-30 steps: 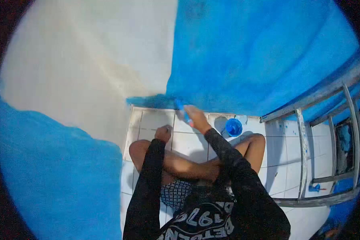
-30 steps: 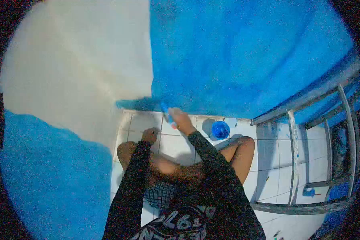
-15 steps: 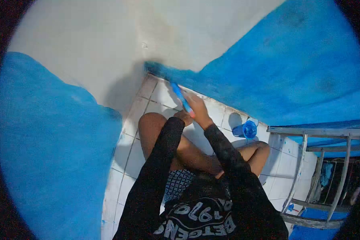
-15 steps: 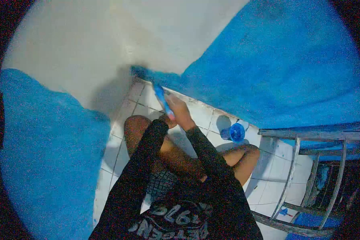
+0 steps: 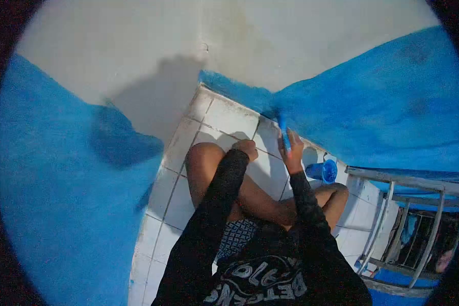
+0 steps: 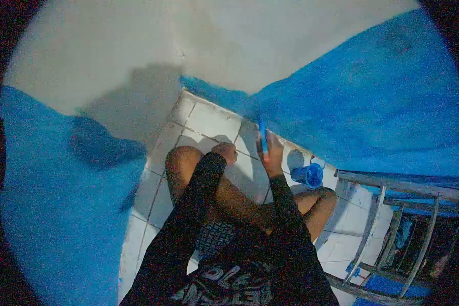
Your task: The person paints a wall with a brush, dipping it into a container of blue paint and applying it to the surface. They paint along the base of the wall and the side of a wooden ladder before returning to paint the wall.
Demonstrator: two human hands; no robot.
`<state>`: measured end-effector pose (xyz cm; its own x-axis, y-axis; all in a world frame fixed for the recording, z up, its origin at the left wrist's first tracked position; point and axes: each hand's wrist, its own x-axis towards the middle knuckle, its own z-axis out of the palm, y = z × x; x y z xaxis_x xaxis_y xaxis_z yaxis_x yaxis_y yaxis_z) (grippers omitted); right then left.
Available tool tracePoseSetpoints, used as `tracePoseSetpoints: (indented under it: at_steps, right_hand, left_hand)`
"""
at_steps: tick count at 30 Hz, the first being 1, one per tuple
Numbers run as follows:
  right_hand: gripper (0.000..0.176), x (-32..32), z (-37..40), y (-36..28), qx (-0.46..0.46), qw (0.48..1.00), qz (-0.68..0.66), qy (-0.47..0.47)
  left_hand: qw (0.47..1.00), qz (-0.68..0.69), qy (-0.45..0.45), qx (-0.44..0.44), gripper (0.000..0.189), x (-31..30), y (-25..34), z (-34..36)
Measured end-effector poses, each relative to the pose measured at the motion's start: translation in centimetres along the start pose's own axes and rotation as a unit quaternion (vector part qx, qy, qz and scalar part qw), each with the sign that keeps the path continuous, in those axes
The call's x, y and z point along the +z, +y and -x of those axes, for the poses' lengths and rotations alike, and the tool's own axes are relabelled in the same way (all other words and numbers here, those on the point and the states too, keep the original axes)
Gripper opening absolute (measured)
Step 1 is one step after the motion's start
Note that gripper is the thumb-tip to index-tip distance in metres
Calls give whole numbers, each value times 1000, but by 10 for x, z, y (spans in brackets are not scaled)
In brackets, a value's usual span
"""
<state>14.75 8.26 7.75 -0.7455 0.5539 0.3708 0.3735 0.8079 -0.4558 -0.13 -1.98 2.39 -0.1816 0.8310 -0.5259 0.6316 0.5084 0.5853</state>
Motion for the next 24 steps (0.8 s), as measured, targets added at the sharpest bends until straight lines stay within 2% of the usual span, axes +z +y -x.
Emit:
tracePoseSetpoints:
  at_steps: [2,3,5,7,9,11,12,13,14,16,17,19,20,22,24]
  right_hand:
    - [39,-8,12,-9,102,995,5,-17]
    - [39,-10,7,-16,102,995,6,-19]
    - [46,-5,-20,-39,-140,985,-99,-1]
    - [54,19,-68,-70,-174,977,-113,-50]
    - [57,45,-105,-81,-198,967,-73,-143]
    - [46,75,-140,-91,-258,953,-15,-159]
    - [46,86,-151,-88,-259,953,-14,-157]
    - [38,95,-161,-86,-255,951,28,-171]
    - [32,102,-165,-82,-250,948,69,-186]
    - [31,98,-163,-83,-247,954,55,-159]
    - [32,95,-159,-82,-243,960,39,-135]
    - [41,84,-136,-66,-204,971,31,-119]
    - [43,73,-123,-58,-192,976,14,-100]
    - [45,65,-90,-32,-103,990,43,-88]
    - [40,43,-62,-18,-101,995,10,-15]
  left_hand:
    - [1000,4,2,-11,36,5,6,-4]
    - [1000,0,-6,-1,36,6,8,-5]
    - [999,-15,-22,17,37,6,11,-8]
    - [998,-36,-35,45,40,26,-4,-25]
    - [998,6,-62,8,42,23,-10,-24]
    - [997,25,-71,-9,43,22,-12,-28]
    - [1000,9,-25,-12,44,27,-14,-34]
    - [1000,-6,21,-15,44,34,-17,-43]
    - [1000,-6,23,-16,44,40,-22,-53]
    - [991,-109,-59,47,45,37,-24,-60]
    - [992,-106,-55,45,45,38,-25,-63]
    - [999,-41,-18,-2,43,5,-6,-21]
    - [999,-38,-19,-5,43,11,-11,-24]
    - [1000,4,5,6,41,27,-18,-36]
    - [1000,17,1,7,40,21,-10,-23]
